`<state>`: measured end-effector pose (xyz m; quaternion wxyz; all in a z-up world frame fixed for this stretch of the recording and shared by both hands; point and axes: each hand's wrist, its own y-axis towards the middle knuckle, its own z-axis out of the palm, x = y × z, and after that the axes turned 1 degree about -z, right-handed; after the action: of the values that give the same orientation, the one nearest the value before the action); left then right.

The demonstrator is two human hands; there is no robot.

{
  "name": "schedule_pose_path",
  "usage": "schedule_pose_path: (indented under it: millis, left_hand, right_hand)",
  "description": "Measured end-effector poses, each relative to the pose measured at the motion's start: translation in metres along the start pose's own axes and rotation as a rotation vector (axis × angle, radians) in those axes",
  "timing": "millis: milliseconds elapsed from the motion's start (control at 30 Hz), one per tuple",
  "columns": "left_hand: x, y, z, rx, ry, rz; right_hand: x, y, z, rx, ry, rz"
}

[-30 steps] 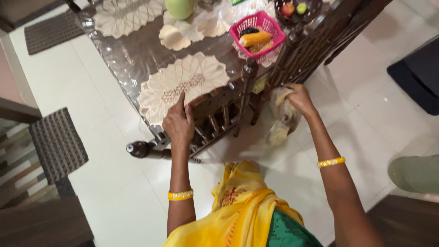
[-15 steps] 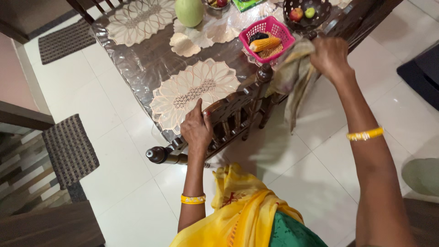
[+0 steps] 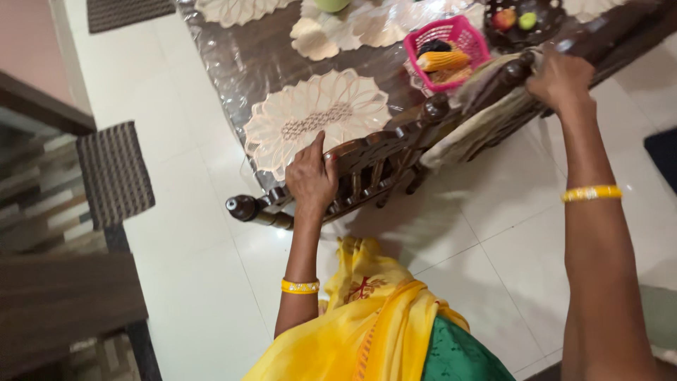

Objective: The person wipes a wooden dining chair with a cloth, cleaning the backrest, seat, and legs. They move around the chair to reach different parts, ensuring thorough coverage of the surfaces.

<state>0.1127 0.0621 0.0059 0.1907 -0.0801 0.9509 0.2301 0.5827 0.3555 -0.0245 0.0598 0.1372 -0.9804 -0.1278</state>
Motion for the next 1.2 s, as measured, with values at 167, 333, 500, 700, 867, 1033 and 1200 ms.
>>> schedule_pose_path:
  millis: [167,333,500,700,867,1033,1200]
  left_hand:
    - [-0.001,-0.017,0.003,-0.286,-0.372,-0.034]
    - [-0.009,-0.079,0.028,-0.571,-1.248,-0.333]
    - [0.022,-0.134,0.055,-0.611,-2.105,-1.095]
    - [0.066,-0.136,0.094,-0.689,-2.077,-1.118]
    - [0.081,-0.127,0.102,-0.718,-2.026,-1.11]
    - [0.089,-0.107,0.075,-0.729,-2.165,-1.001]
    - [0.084,-0.112,0.06,-0.713,-2.446,-0.836]
  right_hand:
    - [0.078,-0.1,0.022,-0.543,0.369,-0.162]
    - [0.195,-0.182,0.075,0.327,2.074,0.424]
    - [0.228,-0.165,0.136,0.414,2.453,0.724]
    - [0.233,-0.107,0.204,0.291,2.655,1.083]
    - [0.236,-0.095,0.211,0.3,2.818,0.985]
    - [0.242,-0.095,0.203,0.221,2.827,0.957]
    - [0.241,-0.101,0.203,0.214,2.838,0.93]
